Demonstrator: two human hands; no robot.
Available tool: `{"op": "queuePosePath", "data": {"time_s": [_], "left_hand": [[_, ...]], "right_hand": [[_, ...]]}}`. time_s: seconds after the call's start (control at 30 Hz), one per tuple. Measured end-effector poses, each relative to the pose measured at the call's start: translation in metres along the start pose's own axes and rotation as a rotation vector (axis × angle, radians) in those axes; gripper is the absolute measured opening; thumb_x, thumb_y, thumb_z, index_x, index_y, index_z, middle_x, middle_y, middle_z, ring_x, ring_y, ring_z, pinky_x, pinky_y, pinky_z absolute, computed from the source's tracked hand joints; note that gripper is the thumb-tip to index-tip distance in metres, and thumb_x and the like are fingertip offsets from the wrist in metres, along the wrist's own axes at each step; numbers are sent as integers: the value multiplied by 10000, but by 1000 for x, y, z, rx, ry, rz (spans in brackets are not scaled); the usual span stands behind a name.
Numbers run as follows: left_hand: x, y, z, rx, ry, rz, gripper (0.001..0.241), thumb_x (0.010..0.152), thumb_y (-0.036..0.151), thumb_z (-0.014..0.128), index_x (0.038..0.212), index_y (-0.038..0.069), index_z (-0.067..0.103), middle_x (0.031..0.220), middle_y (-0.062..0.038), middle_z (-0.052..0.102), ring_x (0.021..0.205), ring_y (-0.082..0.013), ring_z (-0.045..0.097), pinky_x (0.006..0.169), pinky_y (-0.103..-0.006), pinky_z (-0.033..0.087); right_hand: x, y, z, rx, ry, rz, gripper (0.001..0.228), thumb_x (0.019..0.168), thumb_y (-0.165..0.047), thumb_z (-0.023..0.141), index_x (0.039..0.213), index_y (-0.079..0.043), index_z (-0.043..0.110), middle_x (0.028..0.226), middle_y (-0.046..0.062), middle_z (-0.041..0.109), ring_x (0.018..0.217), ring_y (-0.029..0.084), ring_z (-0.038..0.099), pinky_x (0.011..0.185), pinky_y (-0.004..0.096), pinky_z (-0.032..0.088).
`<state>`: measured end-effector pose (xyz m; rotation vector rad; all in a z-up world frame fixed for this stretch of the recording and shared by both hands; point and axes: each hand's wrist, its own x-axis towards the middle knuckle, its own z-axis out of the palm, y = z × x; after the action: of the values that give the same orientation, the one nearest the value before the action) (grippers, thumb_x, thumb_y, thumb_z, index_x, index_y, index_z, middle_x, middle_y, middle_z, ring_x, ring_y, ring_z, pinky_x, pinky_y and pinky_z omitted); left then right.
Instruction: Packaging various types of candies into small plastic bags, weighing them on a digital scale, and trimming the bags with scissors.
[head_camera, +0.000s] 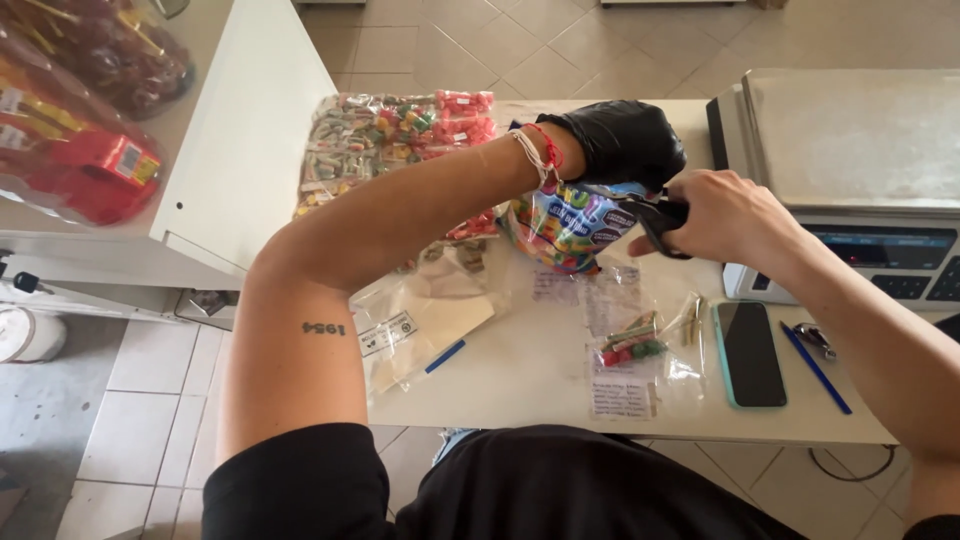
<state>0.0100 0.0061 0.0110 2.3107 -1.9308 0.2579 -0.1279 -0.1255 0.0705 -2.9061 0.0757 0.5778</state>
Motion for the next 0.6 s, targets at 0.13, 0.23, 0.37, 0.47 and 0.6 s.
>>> {"op": "queuePosePath", "data": {"time_s": [0.13,0.23,0.37,0.47,0.6], "left_hand": [[9,0,-9,22,7,16,170,847,295,700,792,139,739,703,-96,715,584,-367,676,487,-474,518],[10,3,-7,22,14,17,188,852,308,706,796,132,740,692,-102,710,574,-366,678,476,-474,521],[21,-20,26,34,15,20,213,859,326,715,802,123,743,677,-110,704,561,-365,681,462,-474,524],[21,-22,19,-19,115,21,200,798,315,724,729,138,662,642,-128,646,533,-405,615,444,-483,453],[14,-19,8,-37,139,32,163,807,275,708,735,133,671,642,-112,653,533,-374,634,445,-467,469]], "right_hand": [[17,-14,5,-61,-28,80,637,659,-617,768,1121,-178,772,1127,83,752,1148,355,702,982,499,553],[27,-8,11,-4,34,62,551,666,-522,785,1078,-156,770,1063,104,764,1078,380,720,914,523,568],[24,-12,6,2,-3,-21,802,648,-717,777,1226,-175,654,1155,108,732,1074,313,665,827,451,534],[30,-24,7,6,-27,-56,929,633,-769,744,1326,-161,627,1331,153,662,1234,351,597,984,459,502],[34,-32,4,15,-45,-65,928,638,-763,732,1356,-189,607,1361,129,645,1250,339,592,1003,447,500]]}}
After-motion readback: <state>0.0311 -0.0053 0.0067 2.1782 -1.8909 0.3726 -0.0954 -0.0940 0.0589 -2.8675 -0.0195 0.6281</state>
